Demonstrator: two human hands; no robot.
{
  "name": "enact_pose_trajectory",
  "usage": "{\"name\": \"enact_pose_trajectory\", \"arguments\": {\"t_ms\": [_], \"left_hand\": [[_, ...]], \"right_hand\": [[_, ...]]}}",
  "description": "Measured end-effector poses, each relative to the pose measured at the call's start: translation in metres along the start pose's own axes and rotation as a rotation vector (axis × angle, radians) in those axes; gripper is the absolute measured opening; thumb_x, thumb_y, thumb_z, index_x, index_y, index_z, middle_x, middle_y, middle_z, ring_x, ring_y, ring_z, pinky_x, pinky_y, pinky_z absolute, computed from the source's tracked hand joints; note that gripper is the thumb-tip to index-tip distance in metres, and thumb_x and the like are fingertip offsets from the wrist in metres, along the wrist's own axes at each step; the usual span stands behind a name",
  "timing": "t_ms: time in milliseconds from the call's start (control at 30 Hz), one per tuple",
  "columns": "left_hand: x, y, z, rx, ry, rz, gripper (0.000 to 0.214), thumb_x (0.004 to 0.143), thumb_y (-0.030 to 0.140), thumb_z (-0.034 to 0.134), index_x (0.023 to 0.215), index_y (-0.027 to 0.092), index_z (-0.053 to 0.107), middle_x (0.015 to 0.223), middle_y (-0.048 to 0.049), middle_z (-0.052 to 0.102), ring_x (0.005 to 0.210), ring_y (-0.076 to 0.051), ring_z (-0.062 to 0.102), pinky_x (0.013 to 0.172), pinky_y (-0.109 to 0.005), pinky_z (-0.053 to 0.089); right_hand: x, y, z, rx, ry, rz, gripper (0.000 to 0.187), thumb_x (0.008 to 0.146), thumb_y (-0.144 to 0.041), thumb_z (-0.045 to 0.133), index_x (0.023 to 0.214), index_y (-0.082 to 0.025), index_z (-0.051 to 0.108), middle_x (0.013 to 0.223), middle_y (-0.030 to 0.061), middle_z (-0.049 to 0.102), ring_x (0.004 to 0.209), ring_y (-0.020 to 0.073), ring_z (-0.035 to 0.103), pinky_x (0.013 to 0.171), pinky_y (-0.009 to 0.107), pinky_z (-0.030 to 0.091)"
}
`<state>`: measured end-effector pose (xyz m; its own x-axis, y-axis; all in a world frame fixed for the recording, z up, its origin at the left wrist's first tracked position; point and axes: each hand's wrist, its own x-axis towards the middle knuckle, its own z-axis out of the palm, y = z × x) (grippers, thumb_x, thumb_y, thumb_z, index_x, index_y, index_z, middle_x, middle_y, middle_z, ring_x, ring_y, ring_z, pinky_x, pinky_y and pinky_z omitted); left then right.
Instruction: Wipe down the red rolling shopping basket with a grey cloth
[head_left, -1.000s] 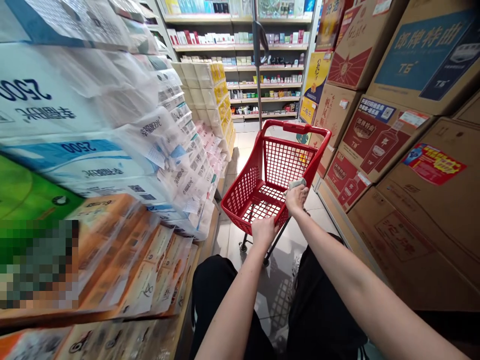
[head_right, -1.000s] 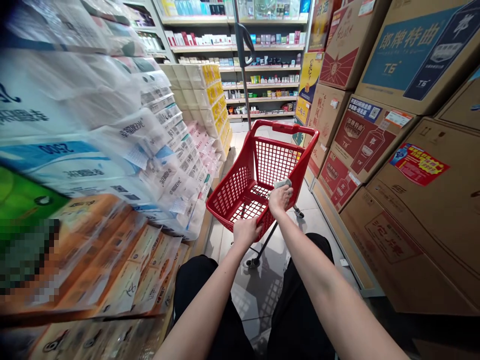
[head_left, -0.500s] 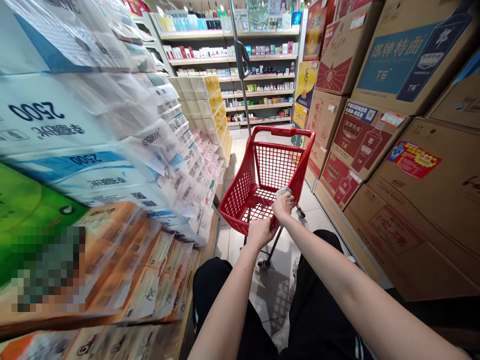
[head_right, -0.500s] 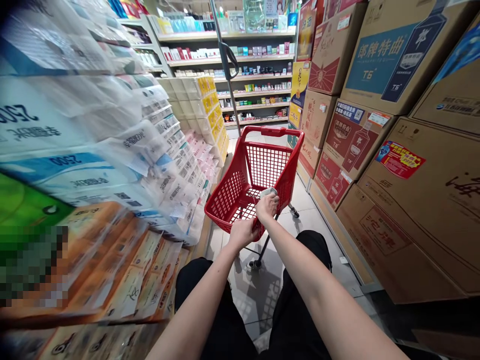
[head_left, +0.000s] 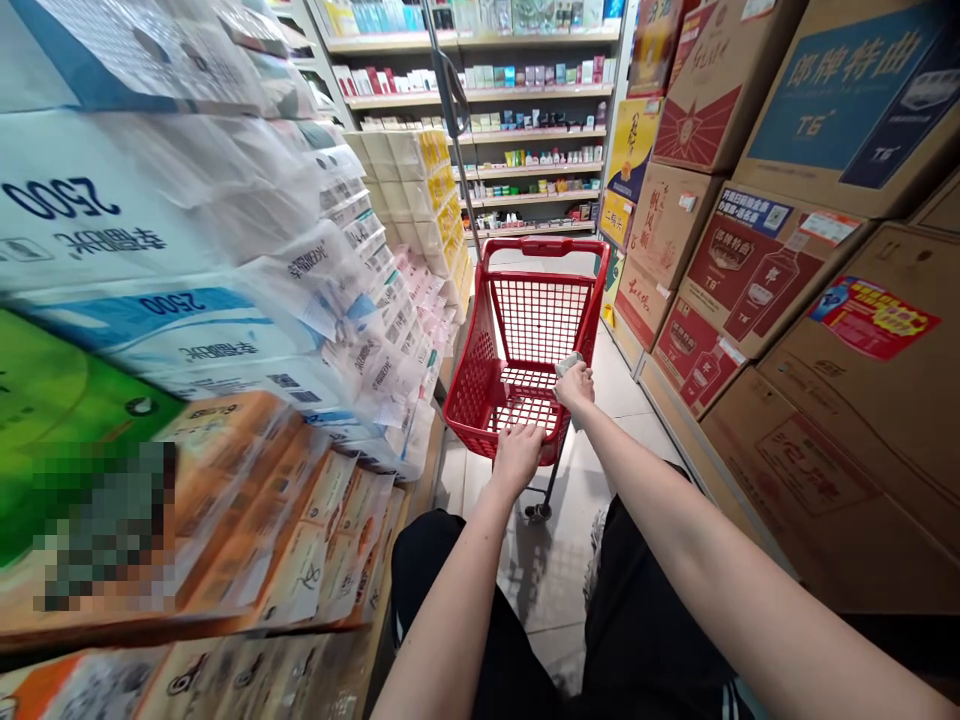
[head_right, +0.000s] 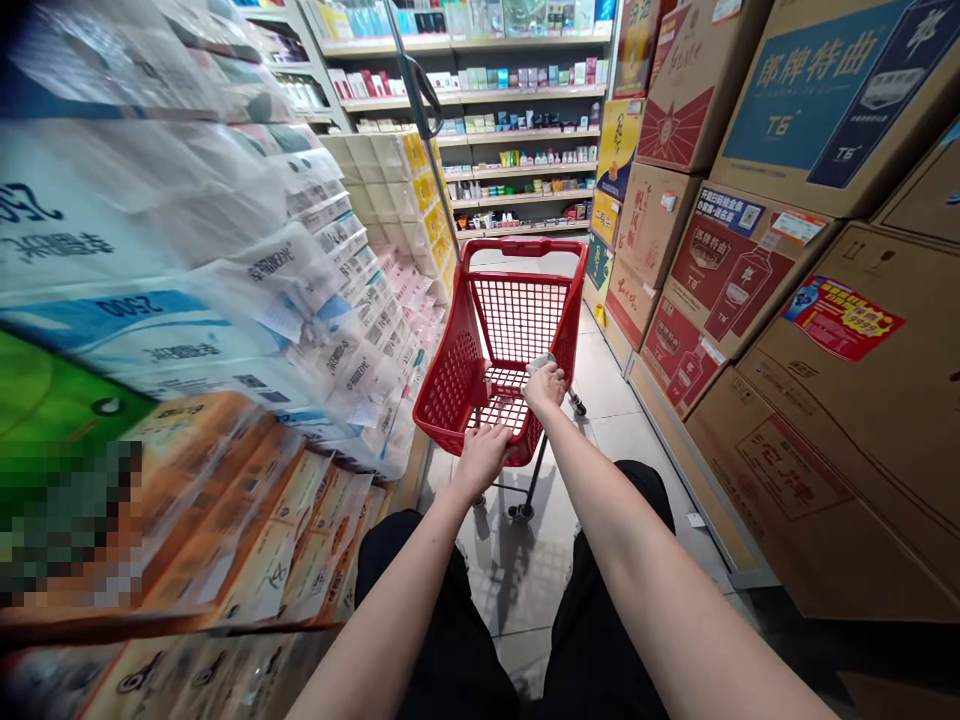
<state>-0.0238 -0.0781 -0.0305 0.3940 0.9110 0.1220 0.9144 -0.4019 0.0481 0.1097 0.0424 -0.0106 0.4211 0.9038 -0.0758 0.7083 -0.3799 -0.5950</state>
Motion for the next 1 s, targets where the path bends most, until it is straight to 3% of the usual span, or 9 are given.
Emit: {"name": "enact_pose_trajectory", "arguments": {"t_ms": [200,400,500,567,733,867,1000], "left_hand": [[0.013,0.007,0.012,0.006,0.02,-0.018,0.016,0.091,0.017,0.035,0.099,0.019,0.049,0.1,-0.0077,0.059,0.1,-0.023,0.049,0.084,-0.038,0.033],[0.012,-0.008,0.01,0.027,-0.011,0.018,0.02,0.088,0.011,0.033,0.097,0.017,0.05,0.101,-0.0086,0.059,0.098,-0.022,0.05,0.083,-0.036,0.034],[0.005,-0.014,0.009,0.026,0.019,0.037,0.019,0.088,0.013,0.035,0.098,0.016,0.051,0.101,-0.0091,0.058,0.098,-0.022,0.05,0.087,-0.036,0.034],[-0.001,-0.014,0.01,0.028,0.072,-0.024,0.02,0.087,0.014,0.036,0.1,0.016,0.052,0.102,-0.0101,0.058,0.1,-0.023,0.049,0.093,-0.038,0.031],[-0.014,-0.016,0.01,-0.023,0.174,-0.094,0.035,0.085,0.02,0.045,0.12,0.018,0.046,0.112,-0.0108,0.056,0.108,-0.024,0.047,0.102,-0.04,0.026],[-0.018,-0.028,0.006,-0.006,0.176,-0.157,0.024,0.084,0.034,0.051,0.104,0.019,0.053,0.106,-0.0104,0.058,0.106,-0.026,0.048,0.103,-0.044,0.023],[-0.018,-0.036,0.007,-0.049,0.128,-0.144,0.017,0.085,0.036,0.05,0.091,0.021,0.054,0.098,-0.0073,0.061,0.099,-0.024,0.05,0.092,-0.04,0.03]], "right_hand": [[-0.038,0.011,0.009,-0.034,0.018,-0.077,0.034,0.083,-0.021,0.049,0.114,-0.011,0.039,0.119,0.021,0.047,0.112,0.0283,0.05,0.09,0.039,0.041],[-0.093,0.031,0.019,0.003,-0.062,-0.137,0.034,0.087,-0.029,0.041,0.114,-0.01,0.04,0.118,0.0209,0.048,0.111,0.0282,0.051,0.091,0.039,0.04],[-0.097,0.029,0.017,0.006,-0.122,-0.138,0.036,0.087,-0.034,0.042,0.115,-0.011,0.041,0.118,0.02,0.049,0.111,0.0281,0.051,0.091,0.038,0.04],[-0.095,0.025,0.015,0.001,-0.168,-0.154,0.037,0.086,-0.036,0.043,0.114,-0.011,0.041,0.117,0.0197,0.05,0.11,0.0281,0.052,0.092,0.039,0.04],[-0.094,0.018,0.014,-0.05,-0.188,-0.184,0.04,0.084,-0.038,0.046,0.113,-0.011,0.04,0.116,0.0192,0.051,0.108,0.0283,0.053,0.09,0.039,0.042],[-0.096,0.017,0.017,-0.089,-0.153,-0.207,0.037,0.083,-0.034,0.048,0.111,-0.012,0.041,0.114,0.0179,0.052,0.109,0.0281,0.052,0.089,0.038,0.042],[-0.097,0.014,0.023,-0.124,-0.11,-0.205,0.034,0.084,-0.031,0.047,0.11,-0.011,0.041,0.11,0.0182,0.053,0.106,0.028,0.053,0.087,0.037,0.043]]}}
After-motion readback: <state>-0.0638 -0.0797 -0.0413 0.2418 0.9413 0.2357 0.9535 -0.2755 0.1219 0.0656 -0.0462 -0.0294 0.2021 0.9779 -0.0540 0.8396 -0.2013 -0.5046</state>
